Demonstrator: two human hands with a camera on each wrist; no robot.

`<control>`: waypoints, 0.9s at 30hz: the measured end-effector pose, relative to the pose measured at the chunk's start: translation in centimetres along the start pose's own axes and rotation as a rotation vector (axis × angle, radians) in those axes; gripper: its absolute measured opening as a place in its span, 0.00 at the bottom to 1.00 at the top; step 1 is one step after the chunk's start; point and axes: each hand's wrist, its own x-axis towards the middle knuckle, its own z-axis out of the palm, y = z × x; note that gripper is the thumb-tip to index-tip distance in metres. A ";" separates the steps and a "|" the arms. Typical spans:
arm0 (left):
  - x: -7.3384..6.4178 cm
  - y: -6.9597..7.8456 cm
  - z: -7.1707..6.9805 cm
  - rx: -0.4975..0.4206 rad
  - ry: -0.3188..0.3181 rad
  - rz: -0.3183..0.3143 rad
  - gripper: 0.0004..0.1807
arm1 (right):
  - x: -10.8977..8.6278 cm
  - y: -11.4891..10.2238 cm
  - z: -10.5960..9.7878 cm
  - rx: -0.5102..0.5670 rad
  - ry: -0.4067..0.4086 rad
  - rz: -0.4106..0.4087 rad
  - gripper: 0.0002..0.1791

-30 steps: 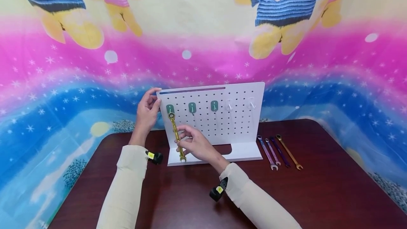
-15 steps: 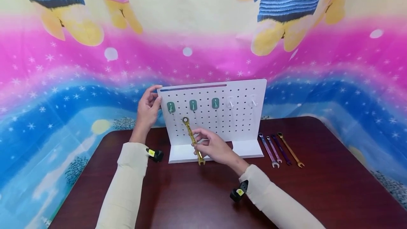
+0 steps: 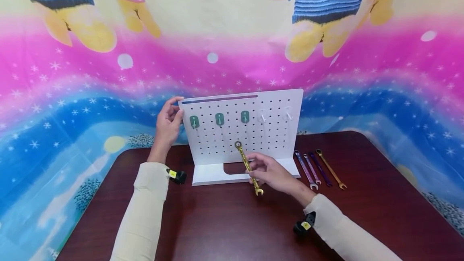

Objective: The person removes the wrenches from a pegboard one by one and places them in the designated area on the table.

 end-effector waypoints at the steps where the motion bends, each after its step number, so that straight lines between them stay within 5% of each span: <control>1: 0.0 0.0 0.0 -0.001 0.000 -0.003 0.22 | -0.3 0.2 -0.4 0.004 0.005 0.007 0.25; 27: -0.2 0.3 0.0 0.030 0.015 -0.043 0.22 | -7.4 1.2 -9.3 -0.120 0.248 0.183 0.24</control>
